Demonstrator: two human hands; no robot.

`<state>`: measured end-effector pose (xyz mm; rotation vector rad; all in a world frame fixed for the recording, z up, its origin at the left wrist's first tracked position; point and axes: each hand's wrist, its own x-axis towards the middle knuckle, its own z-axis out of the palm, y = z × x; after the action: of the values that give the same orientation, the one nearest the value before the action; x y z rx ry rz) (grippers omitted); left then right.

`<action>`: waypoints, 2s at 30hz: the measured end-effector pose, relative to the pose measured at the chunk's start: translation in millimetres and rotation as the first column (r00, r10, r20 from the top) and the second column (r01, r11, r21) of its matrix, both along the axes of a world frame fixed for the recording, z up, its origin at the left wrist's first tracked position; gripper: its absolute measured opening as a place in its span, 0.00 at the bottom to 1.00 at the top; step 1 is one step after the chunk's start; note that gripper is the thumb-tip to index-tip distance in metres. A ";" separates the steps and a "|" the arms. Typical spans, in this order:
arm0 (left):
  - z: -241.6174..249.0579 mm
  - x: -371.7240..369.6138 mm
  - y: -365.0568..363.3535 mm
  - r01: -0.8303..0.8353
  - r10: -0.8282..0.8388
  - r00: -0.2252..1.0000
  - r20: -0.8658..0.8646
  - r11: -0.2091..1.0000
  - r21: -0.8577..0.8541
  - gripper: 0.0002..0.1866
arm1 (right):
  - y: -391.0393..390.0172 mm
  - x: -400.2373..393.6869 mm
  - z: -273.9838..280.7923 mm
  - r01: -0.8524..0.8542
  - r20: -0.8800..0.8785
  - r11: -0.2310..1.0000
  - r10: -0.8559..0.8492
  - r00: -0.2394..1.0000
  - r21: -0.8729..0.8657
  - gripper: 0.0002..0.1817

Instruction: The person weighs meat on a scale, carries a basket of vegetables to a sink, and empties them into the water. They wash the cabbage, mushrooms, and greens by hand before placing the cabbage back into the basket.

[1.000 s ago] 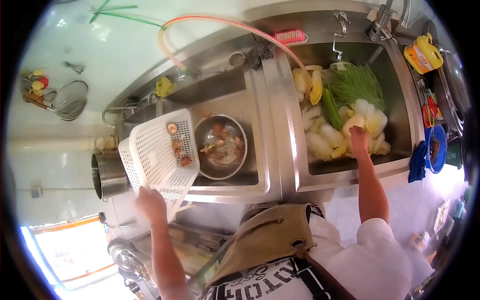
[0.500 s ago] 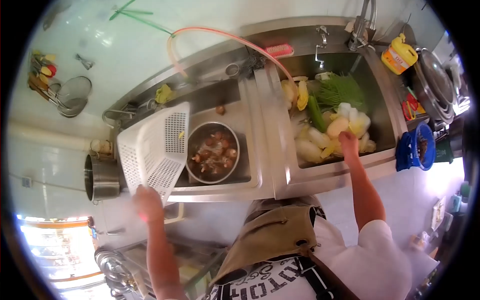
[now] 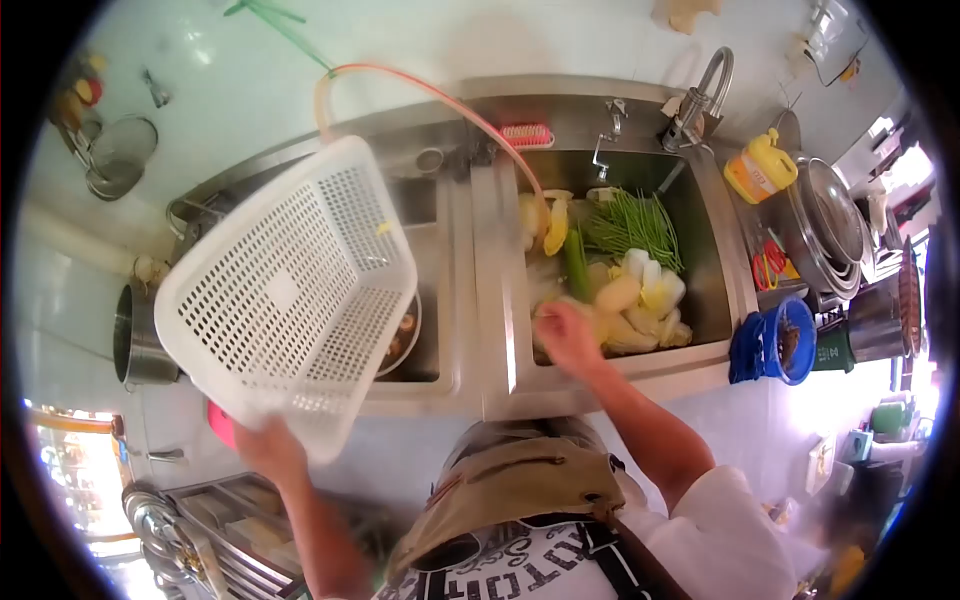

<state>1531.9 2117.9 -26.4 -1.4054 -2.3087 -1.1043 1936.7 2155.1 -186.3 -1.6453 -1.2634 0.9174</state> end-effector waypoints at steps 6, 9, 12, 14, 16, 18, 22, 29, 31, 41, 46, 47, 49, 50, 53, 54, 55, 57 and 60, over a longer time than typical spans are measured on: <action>55.4 80.5 -47.4 -0.047 0.052 0.920 -0.389 0.999 0.020 0.13 | 161.8 -100.4 6.5 -0.063 -0.035 0.997 0.065 0.997 0.047 0.30; 62.3 101.7 -70.1 -0.163 0.192 0.712 -0.675 0.981 0.107 0.12 | 192.3 -137.5 35.9 -0.297 -0.342 0.954 0.272 0.899 -0.023 0.33; 63.3 80.5 -95.7 -0.385 0.297 0.568 -0.768 0.920 0.072 0.11 | 191.8 -215.6 -24.1 -0.485 -0.053 0.851 0.504 0.862 0.202 0.34; 69.7 90.0 -79.7 -0.476 0.370 0.617 -0.694 0.879 0.046 0.11 | 178.4 -224.8 -29.5 -0.631 0.068 0.776 0.630 0.774 0.001 0.37; 67.9 84.8 -63.1 -0.353 0.344 0.666 -0.662 0.927 0.126 0.11 | 172.5 -212.3 -5.2 -0.718 -0.060 0.685 0.717 0.694 -0.122 0.40; 63.7 93.5 -49.6 -0.393 0.358 0.719 -0.596 0.916 0.076 0.09 | 167.1 -225.0 -38.7 -0.643 -0.187 0.758 0.619 0.763 -0.113 0.42; 40.3 86.4 -44.3 -0.304 0.307 0.952 -0.023 0.950 0.076 0.10 | 127.9 -160.7 37.0 -0.771 -0.823 0.581 0.283 0.493 -0.262 0.34; -18.4 76.4 13.9 0.386 0.031 0.779 0.627 0.764 -0.517 0.08 | 69.1 -6.3 26.6 -0.456 -0.959 0.849 -0.184 0.217 -0.267 0.39; -33.5 72.6 79.5 0.759 -0.281 0.095 0.955 0.642 0.113 0.11 | 52.6 29.8 37.6 -0.231 -0.901 0.919 -0.220 0.373 -0.320 0.42; -357.3 28.7 424.0 0.528 -0.401 0.843 0.359 0.486 -0.696 0.18 | -45.3 36.1 67.7 0.578 -0.607 0.703 -0.687 0.400 -0.415 0.32; -481.5 32.8 506.2 0.384 -0.549 0.832 0.076 0.471 -0.794 0.15 | -35.6 -11.0 78.5 0.660 -0.561 0.585 -0.776 0.288 -0.471 0.34; -494.9 27.4 513.7 0.360 -0.554 0.830 0.066 0.441 -0.823 0.15 | -37.2 -13.0 80.1 0.660 -0.573 0.581 -0.774 0.268 -0.476 0.34; -528.0 19.2 521.2 0.368 -0.598 0.800 0.052 0.420 -0.829 0.16 | -51.3 -0.4 80.3 0.726 -0.524 0.457 -0.837 0.157 -0.514 0.32; -535.6 18.8 524.3 0.373 -0.602 0.797 0.050 0.425 -0.825 0.17 | -55.2 6.4 81.1 0.764 -0.509 0.390 -0.856 0.093 -0.515 0.32; -417.8 33.7 505.8 0.492 -0.593 0.780 0.198 0.385 -0.781 0.16 | -43.2 21.6 80.4 0.824 -0.451 0.349 -0.883 0.130 -0.446 0.28; -396.3 28.2 492.2 0.590 -0.634 0.744 0.210 0.477 -0.651 0.18 | -28.6 24.5 87.4 0.814 -0.393 0.315 -0.912 0.118 -0.488 0.26; -381.9 18.2 473.2 0.663 -0.665 0.709 0.235 0.515 -0.544 0.21 | -30.1 35.4 85.3 0.822 -0.341 0.275 -0.934 0.106 -0.499 0.25; -357.2 -7.7 421.3 0.668 -0.666 0.709 0.234 0.527 -0.525 0.27 | -43.3 62.4 79.7 0.791 -0.329 0.264 -0.941 0.084 -0.553 0.24; -398.7 -88.6 341.2 0.540 -0.761 0.625 0.173 0.262 -0.800 0.29 | -49.5 102.0 55.2 0.785 -0.364 0.384 -0.905 0.218 -0.485 0.22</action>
<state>1443.3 2459.1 -425.1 -2.8468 -2.0399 0.2425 2038.7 2105.6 -131.1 -1.6448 0.3066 0.6975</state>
